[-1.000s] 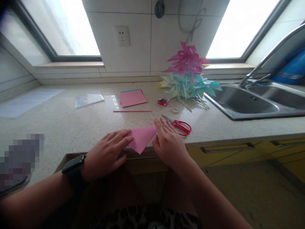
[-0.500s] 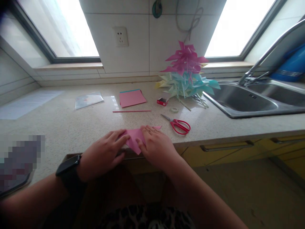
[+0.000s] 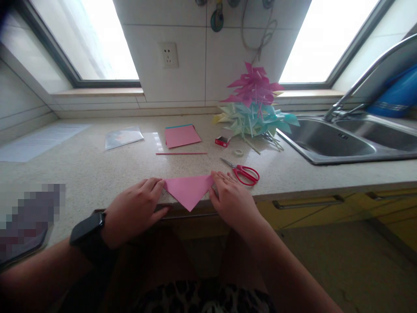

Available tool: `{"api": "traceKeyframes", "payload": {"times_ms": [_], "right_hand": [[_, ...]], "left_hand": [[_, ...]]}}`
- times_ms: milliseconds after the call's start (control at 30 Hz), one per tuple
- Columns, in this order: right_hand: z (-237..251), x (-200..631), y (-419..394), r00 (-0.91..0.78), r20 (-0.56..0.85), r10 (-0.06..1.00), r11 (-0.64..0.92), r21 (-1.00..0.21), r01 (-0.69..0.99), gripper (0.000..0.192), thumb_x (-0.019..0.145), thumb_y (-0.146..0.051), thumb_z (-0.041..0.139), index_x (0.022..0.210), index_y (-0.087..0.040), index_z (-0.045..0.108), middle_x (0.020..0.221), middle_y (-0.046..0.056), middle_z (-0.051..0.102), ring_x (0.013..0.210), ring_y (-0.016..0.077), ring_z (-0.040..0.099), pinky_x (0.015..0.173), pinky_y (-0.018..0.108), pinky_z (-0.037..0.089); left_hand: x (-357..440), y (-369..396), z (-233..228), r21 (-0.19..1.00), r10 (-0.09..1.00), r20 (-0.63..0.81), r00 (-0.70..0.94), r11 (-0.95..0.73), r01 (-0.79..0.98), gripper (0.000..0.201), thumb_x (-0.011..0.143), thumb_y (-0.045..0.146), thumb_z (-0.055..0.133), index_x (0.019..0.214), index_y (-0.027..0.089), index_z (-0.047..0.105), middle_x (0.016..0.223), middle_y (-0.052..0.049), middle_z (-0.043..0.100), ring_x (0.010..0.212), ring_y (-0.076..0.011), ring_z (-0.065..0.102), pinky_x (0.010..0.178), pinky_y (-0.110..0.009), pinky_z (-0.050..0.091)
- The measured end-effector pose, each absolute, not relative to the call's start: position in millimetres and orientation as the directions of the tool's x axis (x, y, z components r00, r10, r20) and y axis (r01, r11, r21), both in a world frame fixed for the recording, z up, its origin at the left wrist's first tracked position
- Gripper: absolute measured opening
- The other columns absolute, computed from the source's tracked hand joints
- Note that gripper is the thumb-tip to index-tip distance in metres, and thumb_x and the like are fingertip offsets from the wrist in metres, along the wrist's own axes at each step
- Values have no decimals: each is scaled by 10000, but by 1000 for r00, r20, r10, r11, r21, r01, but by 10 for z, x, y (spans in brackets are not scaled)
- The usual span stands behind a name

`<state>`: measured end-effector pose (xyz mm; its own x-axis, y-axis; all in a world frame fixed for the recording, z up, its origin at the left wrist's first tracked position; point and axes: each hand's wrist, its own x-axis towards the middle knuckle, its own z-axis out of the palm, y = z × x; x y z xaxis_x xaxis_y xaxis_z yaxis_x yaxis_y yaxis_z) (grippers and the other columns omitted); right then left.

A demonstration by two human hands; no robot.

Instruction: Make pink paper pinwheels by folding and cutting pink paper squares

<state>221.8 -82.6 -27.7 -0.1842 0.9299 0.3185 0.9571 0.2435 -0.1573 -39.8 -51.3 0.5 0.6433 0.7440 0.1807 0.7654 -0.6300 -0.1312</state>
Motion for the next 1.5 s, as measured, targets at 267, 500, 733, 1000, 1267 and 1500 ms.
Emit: {"api": "traceKeyframes", "payload": {"times_ms": [267, 500, 733, 1000, 1267, 1500], "right_hand": [[-302, 2401, -974, -299, 397, 868, 387, -163, 908, 503, 911, -160, 481, 1393, -30, 542, 1453, 203, 558, 1402, 298, 483, 1185, 514, 382], [-330, 2532, -1234, -525, 399, 752, 594, -63, 802, 544, 882, -116, 581, 1419, -183, 522, 1491, 99, 546, 1421, 295, 448, 1166, 576, 364], [-360, 2541, -1356, -309, 598, 739, 572, -315, 758, 236, 937, -157, 619, 1147, -244, 679, 1043, 47, 755, 948, 229, 646, 850, 415, 496], [-396, 2359, -1428, 42, 86, 995, 64, -926, 373, 213, 946, -385, 622, 934, -210, 742, 988, 61, 740, 924, 246, 653, 792, 354, 482], [-541, 2066, -1519, 78, -215, 973, -187, -943, -276, 288, 840, -417, 771, 1062, -233, 777, 1051, 53, 786, 899, 217, 692, 798, 305, 499], [-653, 1883, -1560, 8, -223, 975, -208, -921, -329, 317, 886, -388, 723, 1145, -204, 733, 1040, 83, 775, 887, 243, 708, 798, 352, 531]], "left_hand": [[-368, -548, 95, -165, 698, 143, 701, -682, 713, 262, 887, 316, 656, 1100, 164, 661, 999, -109, 655, 928, -315, 615, 789, -453, 529], [-326, -641, 88, -204, 638, 164, 752, -724, 659, 215, 953, 157, 529, 1098, 205, 680, 956, -70, 692, 850, -292, 636, 690, -425, 511], [-336, -673, 52, 220, 604, 265, 752, -797, 563, 163, 964, 234, 531, 963, 194, 689, 912, -57, 695, 862, -249, 616, 738, -391, 486], [-343, -565, -31, 819, 867, 92, 490, -346, 458, 230, 920, 399, 629, 915, 185, 712, 748, -11, 658, 651, -147, 551, 605, -284, 438], [-254, -632, -62, 991, 853, -131, 505, 126, 44, 331, 840, 452, 743, 973, 151, 712, 884, -52, 727, 711, -141, 632, 591, -247, 531], [-204, -692, -127, 974, 770, -217, 600, 212, 79, 298, 873, 411, 720, 975, 131, 741, 811, -53, 720, 716, -136, 636, 630, -236, 522]]}}
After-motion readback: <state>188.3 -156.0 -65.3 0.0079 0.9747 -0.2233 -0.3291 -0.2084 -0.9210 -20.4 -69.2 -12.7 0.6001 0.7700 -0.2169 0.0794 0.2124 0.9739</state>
